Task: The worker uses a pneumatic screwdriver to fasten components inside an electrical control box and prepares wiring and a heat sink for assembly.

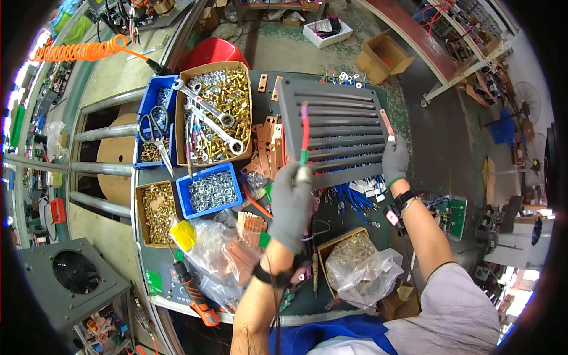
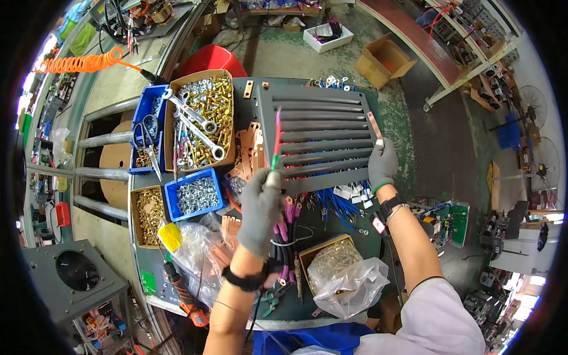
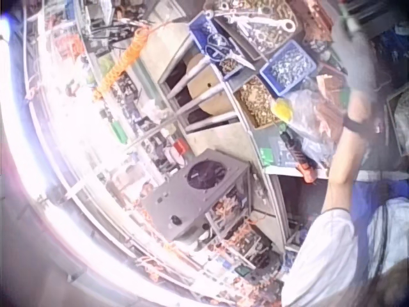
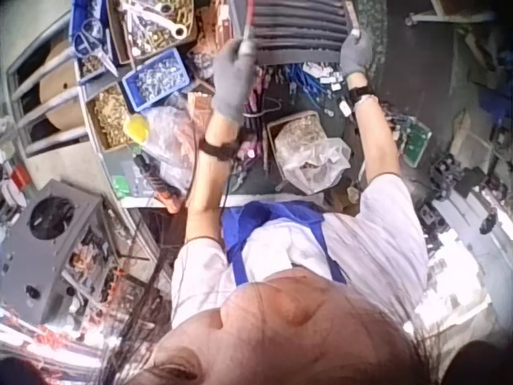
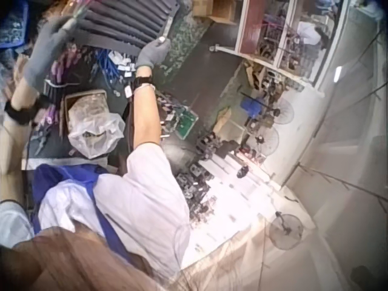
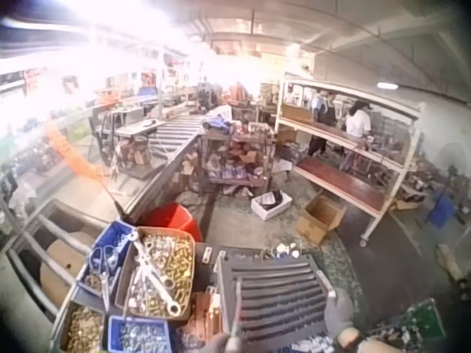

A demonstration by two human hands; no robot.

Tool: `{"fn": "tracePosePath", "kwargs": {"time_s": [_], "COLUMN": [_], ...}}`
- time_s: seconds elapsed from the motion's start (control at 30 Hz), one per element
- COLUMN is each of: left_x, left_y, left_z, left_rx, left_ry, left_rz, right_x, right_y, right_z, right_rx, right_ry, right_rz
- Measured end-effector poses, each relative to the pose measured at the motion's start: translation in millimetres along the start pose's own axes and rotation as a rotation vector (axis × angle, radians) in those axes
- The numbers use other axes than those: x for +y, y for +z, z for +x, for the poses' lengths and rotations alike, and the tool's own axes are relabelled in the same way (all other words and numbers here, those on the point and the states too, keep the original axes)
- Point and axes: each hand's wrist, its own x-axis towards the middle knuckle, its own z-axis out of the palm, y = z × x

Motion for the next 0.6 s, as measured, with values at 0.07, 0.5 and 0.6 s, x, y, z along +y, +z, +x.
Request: {"fn": "tracePosePath", "kwargs": {"time_s": [0.07,0.5,0.6], "left_x": [27,86,50], "left_y": [14,66,58], "left_z": [-13,-64,-58], "left_rx": [0.055,-0.128,0.076], "left_ry": [0.391,0.293,0.408], "left_rz": [0.196,0.104,0.077], "right_x": [2,53,54], "right_y": [-7,15,14], "right_z": [6,22,22], "right_rx": [-0.068,-0.236,-0.176], "right_ry": [0.050,0.394,0.030], "right_rz": [0.051,0.672,0.332]}}
